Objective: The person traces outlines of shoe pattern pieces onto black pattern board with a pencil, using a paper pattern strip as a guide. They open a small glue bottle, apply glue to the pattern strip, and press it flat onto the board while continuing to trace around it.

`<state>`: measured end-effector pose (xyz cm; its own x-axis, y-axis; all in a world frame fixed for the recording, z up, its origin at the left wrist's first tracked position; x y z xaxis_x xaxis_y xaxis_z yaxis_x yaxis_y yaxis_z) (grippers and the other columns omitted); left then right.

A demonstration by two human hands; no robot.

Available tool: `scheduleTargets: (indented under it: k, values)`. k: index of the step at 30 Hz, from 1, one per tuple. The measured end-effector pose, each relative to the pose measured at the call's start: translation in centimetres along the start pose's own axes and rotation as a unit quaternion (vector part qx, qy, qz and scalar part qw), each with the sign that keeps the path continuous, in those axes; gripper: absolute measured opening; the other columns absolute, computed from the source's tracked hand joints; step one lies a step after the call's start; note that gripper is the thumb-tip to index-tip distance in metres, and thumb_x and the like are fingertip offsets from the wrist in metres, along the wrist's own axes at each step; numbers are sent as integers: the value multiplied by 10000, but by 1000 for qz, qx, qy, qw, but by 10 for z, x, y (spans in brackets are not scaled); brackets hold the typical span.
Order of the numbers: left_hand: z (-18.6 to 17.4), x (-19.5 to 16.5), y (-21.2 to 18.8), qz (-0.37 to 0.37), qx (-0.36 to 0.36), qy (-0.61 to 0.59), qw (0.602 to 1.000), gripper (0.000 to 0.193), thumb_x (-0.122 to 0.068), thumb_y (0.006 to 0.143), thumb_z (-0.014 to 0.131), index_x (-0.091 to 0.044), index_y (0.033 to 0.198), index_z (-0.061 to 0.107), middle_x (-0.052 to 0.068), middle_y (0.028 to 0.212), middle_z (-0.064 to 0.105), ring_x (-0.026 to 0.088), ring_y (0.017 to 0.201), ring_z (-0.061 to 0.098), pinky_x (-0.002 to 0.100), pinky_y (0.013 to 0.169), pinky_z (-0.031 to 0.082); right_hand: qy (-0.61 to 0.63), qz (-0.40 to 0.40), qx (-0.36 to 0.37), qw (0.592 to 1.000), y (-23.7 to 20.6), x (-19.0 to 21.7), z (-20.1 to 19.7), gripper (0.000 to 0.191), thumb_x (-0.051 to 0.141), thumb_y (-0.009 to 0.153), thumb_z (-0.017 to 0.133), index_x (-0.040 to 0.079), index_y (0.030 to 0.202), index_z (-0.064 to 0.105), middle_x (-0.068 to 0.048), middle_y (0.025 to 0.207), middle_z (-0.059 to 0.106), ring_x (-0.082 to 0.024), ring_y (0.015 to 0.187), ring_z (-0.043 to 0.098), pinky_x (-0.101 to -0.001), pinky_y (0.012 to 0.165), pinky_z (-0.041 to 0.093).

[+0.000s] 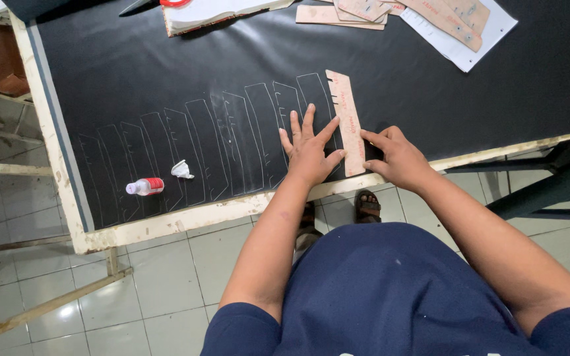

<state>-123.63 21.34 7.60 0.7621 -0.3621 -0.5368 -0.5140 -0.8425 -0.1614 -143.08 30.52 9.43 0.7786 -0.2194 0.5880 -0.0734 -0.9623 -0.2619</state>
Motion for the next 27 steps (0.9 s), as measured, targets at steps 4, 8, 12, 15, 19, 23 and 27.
scheduleTargets:
  k: [4, 8, 12, 15, 19, 23, 27]
  values:
    - [0, 0, -2, 1, 3, 5, 1000, 737, -458, 797, 796, -404, 1477, 517, 93, 1708, 109, 417, 1573, -35, 653, 1209, -80, -1, 3, 1, 1000, 0, 0, 1, 714, 257, 808, 786, 220, 1480, 549, -70, 1117, 534, -220, 925, 611, -368, 813, 532]
    - [-3, -2, -2, 2, 4, 10, 1000, 739, -461, 800, 792, -399, 1479, 509, 97, 1705, 98, 425, 1569, -44, 662, 1203, -83, -7, 6, 4, 1000, -1, -3, 5, 713, 268, 813, 780, 226, 1485, 543, -64, 1122, 535, -222, 919, 617, -366, 811, 535]
    - [-3, -7, -3, 16, -5, 30, 999, 648, -406, 809, 758, -355, 1424, 559, 109, 1664, 172, 413, 1540, 40, 682, 1181, -37, 3, -7, -2, 1000, 2, -8, 8, 688, 278, 809, 779, 202, 1461, 572, -80, 1115, 543, -228, 915, 619, -364, 804, 531]
    - [8, -13, -6, 55, 19, 71, 996, 456, -301, 896, 646, -305, 1352, 635, 54, 1632, 364, 352, 1474, 312, 619, 1172, 176, 20, -18, -19, 999, 14, -8, 4, 496, 311, 860, 768, 152, 1321, 677, -109, 1071, 570, -245, 924, 620, -367, 818, 524]
    - [30, -28, -6, 129, 56, 136, 981, 300, -223, 1052, 492, -127, 1302, 626, 122, 1590, 531, 344, 1105, 682, 519, 931, 536, 32, -181, -161, 970, 36, 7, -17, 230, 235, 1032, 620, 119, 1159, 773, -126, 1032, 602, -293, 995, 611, -391, 869, 513]
    - [44, -42, -10, -42, 73, 28, 996, 586, -247, 1028, 454, -71, 1572, 325, 293, 953, 721, 502, 821, 691, 584, 770, 548, -16, -164, -120, 979, 58, 32, -31, 234, 267, 1013, 619, 92, 1081, 759, -132, 961, 652, -345, 958, 642, -438, 832, 511]
    - [39, -43, -11, -10, 99, 2, 995, 671, -119, 935, 478, 44, 1530, 214, 308, 851, 695, 501, 798, 708, 568, 732, 575, -9, -151, 5, 988, 73, 50, -33, 254, 278, 984, 612, 69, 1069, 729, -144, 998, 718, -359, 956, 678, -451, 819, 528]
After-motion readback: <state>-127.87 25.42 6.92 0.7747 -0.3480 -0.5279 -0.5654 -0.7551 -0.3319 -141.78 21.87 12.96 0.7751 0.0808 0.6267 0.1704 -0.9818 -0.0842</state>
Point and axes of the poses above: each hand's wrist, its own y-axis towards the middle knuckle, its own z-axis out of the palm, x = y × z, the point moved 1 cm from there along y, towards the middle knuckle
